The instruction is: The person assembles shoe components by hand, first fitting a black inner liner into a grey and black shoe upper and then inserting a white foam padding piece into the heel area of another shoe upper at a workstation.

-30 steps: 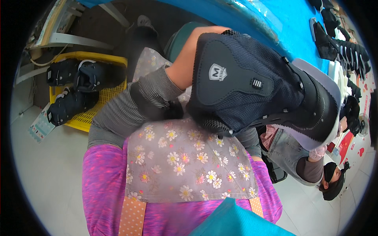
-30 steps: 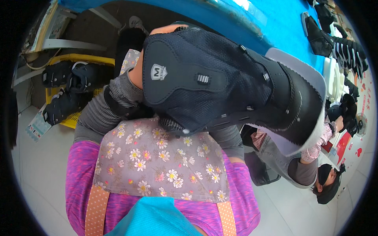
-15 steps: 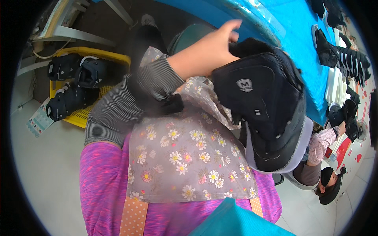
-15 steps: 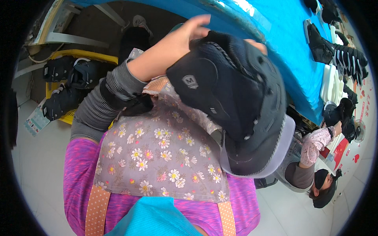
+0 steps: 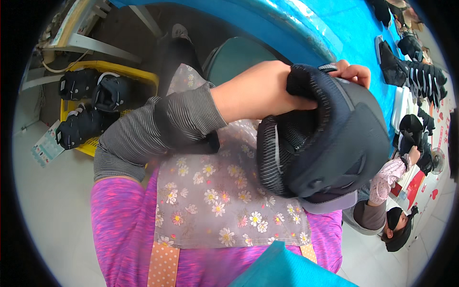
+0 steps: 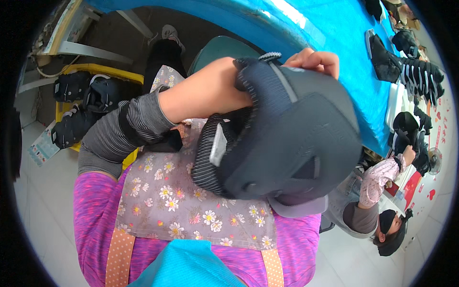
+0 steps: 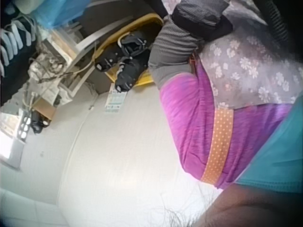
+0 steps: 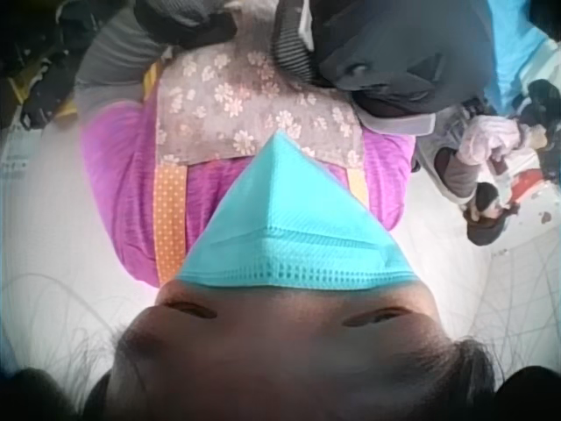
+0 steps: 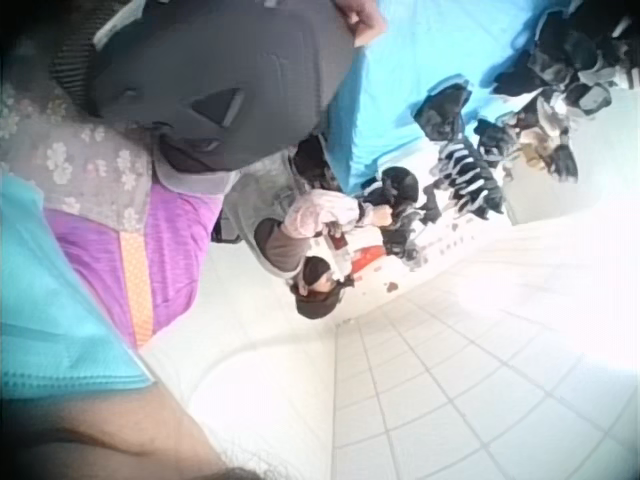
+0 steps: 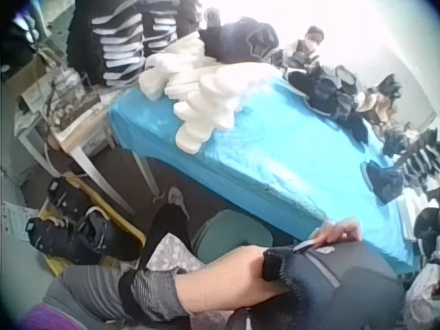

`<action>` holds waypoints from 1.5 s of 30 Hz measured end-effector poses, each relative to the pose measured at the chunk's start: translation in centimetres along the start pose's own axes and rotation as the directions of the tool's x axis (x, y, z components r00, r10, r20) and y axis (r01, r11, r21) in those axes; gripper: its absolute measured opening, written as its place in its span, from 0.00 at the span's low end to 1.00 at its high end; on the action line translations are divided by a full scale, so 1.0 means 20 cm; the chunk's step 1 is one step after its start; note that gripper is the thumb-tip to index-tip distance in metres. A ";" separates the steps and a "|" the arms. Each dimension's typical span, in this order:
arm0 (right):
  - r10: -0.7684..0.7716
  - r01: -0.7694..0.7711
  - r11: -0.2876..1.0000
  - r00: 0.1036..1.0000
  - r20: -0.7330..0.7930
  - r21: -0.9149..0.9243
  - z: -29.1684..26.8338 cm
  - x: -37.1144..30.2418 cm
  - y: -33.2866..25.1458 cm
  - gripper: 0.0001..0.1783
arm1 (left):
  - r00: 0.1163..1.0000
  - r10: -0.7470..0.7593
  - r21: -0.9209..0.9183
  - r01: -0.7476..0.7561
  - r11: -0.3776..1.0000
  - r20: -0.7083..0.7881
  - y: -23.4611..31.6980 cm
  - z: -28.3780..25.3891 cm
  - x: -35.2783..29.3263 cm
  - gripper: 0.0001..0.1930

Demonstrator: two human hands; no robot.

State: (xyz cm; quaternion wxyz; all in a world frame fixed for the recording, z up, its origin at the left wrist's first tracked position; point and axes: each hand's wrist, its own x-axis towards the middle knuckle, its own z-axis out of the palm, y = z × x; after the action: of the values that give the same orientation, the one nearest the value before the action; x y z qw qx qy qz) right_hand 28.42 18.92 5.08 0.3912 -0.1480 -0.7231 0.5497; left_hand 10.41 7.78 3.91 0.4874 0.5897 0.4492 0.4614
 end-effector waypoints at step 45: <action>0.358 -0.354 0.754 0.928 0.105 0.553 0.18 -0.30 0.19 0.16 | 0.907 0.263 0.404 -0.386 0.829 0.327 -0.12 0.11 -0.18 0.18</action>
State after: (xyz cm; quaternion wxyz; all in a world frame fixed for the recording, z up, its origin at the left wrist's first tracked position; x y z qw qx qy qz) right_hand 28.93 13.94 -1.05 0.3081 -0.1627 -0.4859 0.8016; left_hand 11.70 4.17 0.93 0.3015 0.8110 0.3704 0.3380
